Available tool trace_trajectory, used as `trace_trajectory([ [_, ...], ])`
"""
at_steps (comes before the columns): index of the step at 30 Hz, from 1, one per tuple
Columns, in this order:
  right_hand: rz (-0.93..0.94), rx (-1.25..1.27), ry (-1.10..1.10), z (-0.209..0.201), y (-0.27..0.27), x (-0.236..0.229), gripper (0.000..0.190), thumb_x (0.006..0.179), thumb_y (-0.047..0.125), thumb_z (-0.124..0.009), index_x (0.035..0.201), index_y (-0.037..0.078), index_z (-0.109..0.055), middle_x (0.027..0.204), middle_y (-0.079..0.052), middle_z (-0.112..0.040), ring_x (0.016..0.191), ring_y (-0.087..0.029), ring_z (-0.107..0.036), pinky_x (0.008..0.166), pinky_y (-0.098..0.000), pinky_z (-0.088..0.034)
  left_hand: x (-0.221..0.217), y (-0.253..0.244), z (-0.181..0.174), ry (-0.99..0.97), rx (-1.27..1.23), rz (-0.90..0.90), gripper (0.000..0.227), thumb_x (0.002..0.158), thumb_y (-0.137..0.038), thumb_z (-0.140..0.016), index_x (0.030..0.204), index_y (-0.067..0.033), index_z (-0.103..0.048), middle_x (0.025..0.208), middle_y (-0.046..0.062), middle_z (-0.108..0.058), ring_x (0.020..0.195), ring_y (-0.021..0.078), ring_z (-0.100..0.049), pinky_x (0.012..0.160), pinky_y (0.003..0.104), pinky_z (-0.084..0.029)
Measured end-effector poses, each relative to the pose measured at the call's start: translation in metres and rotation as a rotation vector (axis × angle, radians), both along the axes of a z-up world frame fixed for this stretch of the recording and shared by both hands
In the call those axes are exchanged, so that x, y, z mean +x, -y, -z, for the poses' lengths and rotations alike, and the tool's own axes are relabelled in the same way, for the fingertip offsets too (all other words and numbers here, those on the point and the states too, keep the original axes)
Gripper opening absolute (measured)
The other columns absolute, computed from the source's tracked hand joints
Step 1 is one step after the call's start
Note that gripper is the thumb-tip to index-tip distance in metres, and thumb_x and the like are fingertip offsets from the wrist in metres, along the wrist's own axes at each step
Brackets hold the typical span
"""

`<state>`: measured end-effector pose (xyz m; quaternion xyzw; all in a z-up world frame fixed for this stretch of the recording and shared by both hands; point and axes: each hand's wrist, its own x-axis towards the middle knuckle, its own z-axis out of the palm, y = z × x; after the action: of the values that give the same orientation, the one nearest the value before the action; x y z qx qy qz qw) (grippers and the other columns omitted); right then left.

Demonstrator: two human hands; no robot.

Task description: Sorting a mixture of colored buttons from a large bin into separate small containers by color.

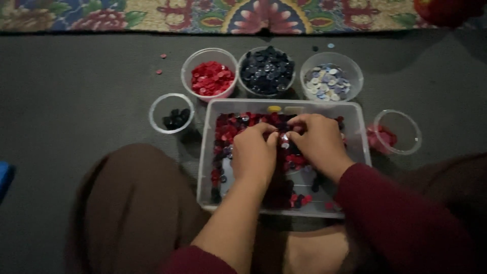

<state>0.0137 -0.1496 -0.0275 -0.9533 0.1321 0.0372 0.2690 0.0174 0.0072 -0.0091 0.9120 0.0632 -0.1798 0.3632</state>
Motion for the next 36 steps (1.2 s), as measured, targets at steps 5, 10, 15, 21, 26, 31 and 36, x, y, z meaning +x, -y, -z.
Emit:
trace_trajectory([
  [5, -0.017, -0.024, 0.015, 0.001, -0.01, -0.001, 0.018, 0.089, 0.024, -0.077, 0.106, 0.021, -0.082, 0.09, -0.007, -0.077, 0.093, -0.033, -0.074, 0.075, -0.0439, -0.062, -0.006, -0.008, -0.027, -0.023, -0.111, -0.066, 0.017, 0.092, -0.023, -0.073, 0.107, -0.0179, -0.078, 0.097, 0.009, -0.078, 0.104, 0.0314, -0.074, 0.087, 0.045, -0.06],
  [10, 0.021, -0.041, 0.0, 0.009, -0.006, -0.001, 0.012, 0.091, 0.025, -0.076, 0.101, 0.021, -0.082, 0.087, -0.005, -0.075, 0.09, -0.03, -0.074, 0.073, -0.0408, -0.062, 0.002, -0.014, 0.0, -0.11, -0.079, -0.069, 0.016, 0.083, -0.024, -0.083, 0.098, -0.0183, -0.08, 0.088, 0.004, -0.079, 0.098, 0.0299, -0.077, 0.081, 0.045, -0.061],
  [15, 0.051, 0.015, 0.05, 0.024, 0.001, -0.011, 0.013, 0.094, 0.02, -0.07, 0.101, 0.014, -0.078, 0.09, -0.012, -0.075, 0.09, -0.034, -0.074, 0.08, -0.0467, -0.06, 0.012, -0.011, 0.016, -0.139, -0.028, -0.042, 0.014, 0.079, -0.024, -0.087, 0.092, -0.0214, -0.082, 0.089, 0.005, -0.08, 0.102, 0.0304, -0.076, 0.083, 0.044, -0.062],
  [21, 0.215, 0.222, 0.021, 0.025, 0.01, -0.008, 0.013, 0.091, 0.023, -0.07, 0.1, 0.018, -0.078, 0.072, -0.004, -0.076, 0.078, -0.025, -0.076, 0.075, -0.0405, -0.059, 0.032, 0.006, -0.025, -0.151, 0.064, 0.052, 0.019, 0.091, -0.015, -0.075, 0.108, -0.0069, -0.08, 0.108, 0.016, -0.079, 0.119, 0.0315, -0.071, 0.098, 0.04, -0.056],
  [26, 0.19, 0.329, 0.095, -0.014, 0.004, 0.04, 0.016, 0.089, 0.024, -0.067, 0.094, 0.021, -0.082, 0.074, -0.011, -0.075, 0.07, -0.028, -0.07, 0.059, -0.0382, -0.054, 0.094, 0.017, -0.015, -0.035, 0.068, -0.057, 0.032, 0.086, -0.03, -0.085, 0.098, -0.0009, -0.077, 0.098, 0.016, -0.077, 0.095, 0.0305, -0.072, 0.081, 0.042, -0.059],
  [31, 0.242, 0.604, 0.23, -0.054, -0.001, 0.062, 0.025, 0.092, 0.02, -0.068, 0.115, 0.015, -0.077, 0.083, -0.012, -0.077, 0.071, -0.015, -0.075, 0.059, -0.026, -0.064, 0.125, 0.014, -0.01, 0.14, 0.006, -0.118, 0.038, 0.082, -0.036, -0.088, 0.114, -0.0183, -0.079, 0.111, 0.004, -0.079, 0.118, 0.0284, -0.071, 0.096, 0.051, -0.057],
  [36, 0.187, 0.297, 0.096, -0.041, 0.002, 0.01, 0.025, 0.093, 0.033, -0.068, 0.108, 0.019, -0.081, 0.095, -0.015, -0.078, 0.092, -0.036, -0.073, 0.075, -0.0472, -0.057, 0.052, -0.002, -0.042, 0.262, -0.113, -0.204, 0.028, 0.085, -0.021, -0.083, 0.108, -0.0105, -0.072, 0.098, 0.004, -0.079, 0.113, 0.0323, -0.072, 0.098, 0.05, -0.056],
])
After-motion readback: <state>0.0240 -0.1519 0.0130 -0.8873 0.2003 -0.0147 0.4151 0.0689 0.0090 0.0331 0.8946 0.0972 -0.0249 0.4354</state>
